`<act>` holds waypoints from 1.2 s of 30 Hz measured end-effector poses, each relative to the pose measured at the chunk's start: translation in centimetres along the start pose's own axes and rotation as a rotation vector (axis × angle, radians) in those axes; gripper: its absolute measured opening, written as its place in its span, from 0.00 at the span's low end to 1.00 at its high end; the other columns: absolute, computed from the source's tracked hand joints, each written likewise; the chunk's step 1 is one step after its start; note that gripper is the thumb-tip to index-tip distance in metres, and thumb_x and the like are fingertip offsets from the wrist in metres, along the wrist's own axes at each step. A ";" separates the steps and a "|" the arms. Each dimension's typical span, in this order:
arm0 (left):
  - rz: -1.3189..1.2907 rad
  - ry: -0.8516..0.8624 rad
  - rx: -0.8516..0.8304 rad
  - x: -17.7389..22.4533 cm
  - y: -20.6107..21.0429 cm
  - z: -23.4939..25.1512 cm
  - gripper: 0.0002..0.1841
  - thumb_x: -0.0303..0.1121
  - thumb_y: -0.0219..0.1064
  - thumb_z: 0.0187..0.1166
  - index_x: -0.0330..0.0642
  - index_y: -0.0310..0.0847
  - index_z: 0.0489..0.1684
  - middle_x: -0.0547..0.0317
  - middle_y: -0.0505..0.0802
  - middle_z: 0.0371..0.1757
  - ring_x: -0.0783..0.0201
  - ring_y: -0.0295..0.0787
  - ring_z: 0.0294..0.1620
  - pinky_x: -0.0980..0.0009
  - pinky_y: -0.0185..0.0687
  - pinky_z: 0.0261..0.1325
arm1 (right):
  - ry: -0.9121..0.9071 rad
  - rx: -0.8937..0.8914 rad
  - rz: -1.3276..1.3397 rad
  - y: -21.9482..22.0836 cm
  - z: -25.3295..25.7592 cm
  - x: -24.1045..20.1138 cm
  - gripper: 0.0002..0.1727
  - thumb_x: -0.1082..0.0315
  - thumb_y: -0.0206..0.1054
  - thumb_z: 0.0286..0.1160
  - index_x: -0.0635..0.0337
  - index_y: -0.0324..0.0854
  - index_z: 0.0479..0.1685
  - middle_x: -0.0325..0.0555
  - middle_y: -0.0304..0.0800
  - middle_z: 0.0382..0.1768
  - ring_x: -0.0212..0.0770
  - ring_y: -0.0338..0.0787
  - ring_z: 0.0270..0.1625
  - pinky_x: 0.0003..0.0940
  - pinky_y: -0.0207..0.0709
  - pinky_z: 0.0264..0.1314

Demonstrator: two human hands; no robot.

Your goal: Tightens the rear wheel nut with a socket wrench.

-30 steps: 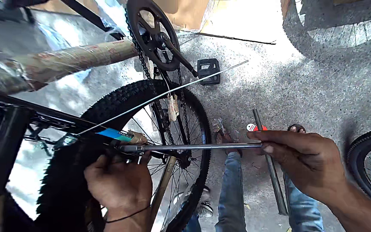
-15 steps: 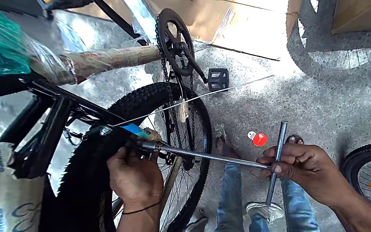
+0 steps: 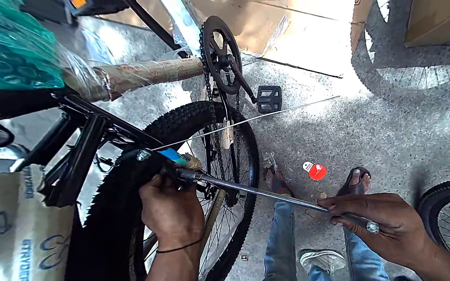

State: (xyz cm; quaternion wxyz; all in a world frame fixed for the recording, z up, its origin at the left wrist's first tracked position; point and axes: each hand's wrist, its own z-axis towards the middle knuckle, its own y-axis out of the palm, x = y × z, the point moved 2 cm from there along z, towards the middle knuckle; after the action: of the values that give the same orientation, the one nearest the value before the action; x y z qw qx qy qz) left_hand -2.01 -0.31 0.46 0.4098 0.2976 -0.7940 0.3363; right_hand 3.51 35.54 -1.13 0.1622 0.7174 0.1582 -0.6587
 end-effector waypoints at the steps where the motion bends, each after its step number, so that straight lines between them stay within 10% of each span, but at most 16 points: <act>1: -0.006 -0.003 0.008 -0.1 0.0 -0.1 0.14 0.40 0.40 0.90 0.47 0.71 0.54 0.59 0.86 0.51 0.60 0.85 0.56 0.52 0.80 0.62 | -0.003 0.004 -0.015 -0.1 0.1 -0.1 0.10 0.69 0.70 0.81 0.57 0.91 0.56 0.43 0.96 0.57 0.40 0.96 0.59 0.37 0.93 0.63; 10: -0.020 0.003 0.019 -0.2 0.1 -0.1 0.15 0.40 0.40 0.91 0.46 0.70 0.58 0.58 0.86 0.52 0.60 0.86 0.54 0.53 0.83 0.58 | 0.088 0.086 -0.017 -0.4 1.1 -0.4 0.13 0.59 0.65 0.87 0.53 0.88 0.60 0.37 0.98 0.50 0.35 0.97 0.47 0.32 0.95 0.49; 14: -0.036 0.004 0.024 -0.1 0.1 0.0 0.14 0.39 0.40 0.90 0.47 0.70 0.55 0.57 0.86 0.49 0.60 0.87 0.53 0.52 0.83 0.59 | 0.353 0.182 0.149 0.2 1.9 -0.8 0.33 0.63 0.61 0.88 0.45 0.58 0.91 0.43 0.98 0.41 0.47 0.98 0.34 0.40 0.97 0.34; 17: -0.038 -0.005 0.036 -0.1 0.2 -0.1 0.13 0.39 0.41 0.90 0.47 0.70 0.55 0.58 0.85 0.50 0.60 0.86 0.52 0.53 0.82 0.59 | 0.430 0.274 0.246 0.5 2.6 -1.6 0.39 0.67 0.60 0.85 0.32 0.48 0.94 0.51 0.95 0.35 0.52 0.96 0.28 0.42 0.94 0.26; 22: -0.042 -0.010 0.034 -0.1 0.2 -0.2 0.14 0.39 0.41 0.90 0.46 0.70 0.55 0.57 0.85 0.50 0.60 0.86 0.52 0.55 0.83 0.58 | 0.633 0.326 0.467 0.6 3.3 -1.7 0.17 0.67 0.57 0.90 0.49 0.87 0.68 0.61 0.94 0.36 0.49 0.94 0.26 0.41 0.91 0.24; 27: -0.044 -0.002 0.028 -0.1 0.1 -0.1 0.15 0.40 0.40 0.91 0.46 0.70 0.56 0.59 0.86 0.48 0.61 0.87 0.51 0.56 0.84 0.57 | 1.032 0.352 1.013 0.5 3.2 -1.2 0.17 0.61 0.56 0.92 0.57 0.90 0.60 0.63 0.94 0.38 0.46 0.96 0.30 0.38 0.92 0.30; 33: -0.059 -0.003 0.017 -0.1 0.1 0.0 0.15 0.40 0.39 0.91 0.47 0.71 0.55 0.59 0.87 0.49 0.61 0.86 0.53 0.55 0.83 0.59 | 0.714 0.071 0.887 -0.5 1.8 -1.2 0.33 0.66 0.71 0.70 0.50 0.77 0.81 0.65 0.90 0.59 0.54 0.97 0.45 0.48 0.93 0.52; 36: -0.075 0.003 0.014 -0.2 0.1 0.1 0.17 0.41 0.38 0.92 0.46 0.71 0.57 0.58 0.87 0.50 0.60 0.87 0.54 0.53 0.83 0.61 | 0.462 -0.125 0.189 -0.9 1.9 -1.1 0.32 0.49 0.70 0.81 0.47 0.73 0.83 0.38 0.95 0.53 0.36 0.97 0.42 0.32 0.95 0.44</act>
State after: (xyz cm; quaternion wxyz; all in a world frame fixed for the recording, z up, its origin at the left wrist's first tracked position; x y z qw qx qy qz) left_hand -2.04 -0.27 0.23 0.4213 0.3294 -0.7793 0.3267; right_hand 1.35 35.52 -0.22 0.2266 0.8490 0.1635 -0.4484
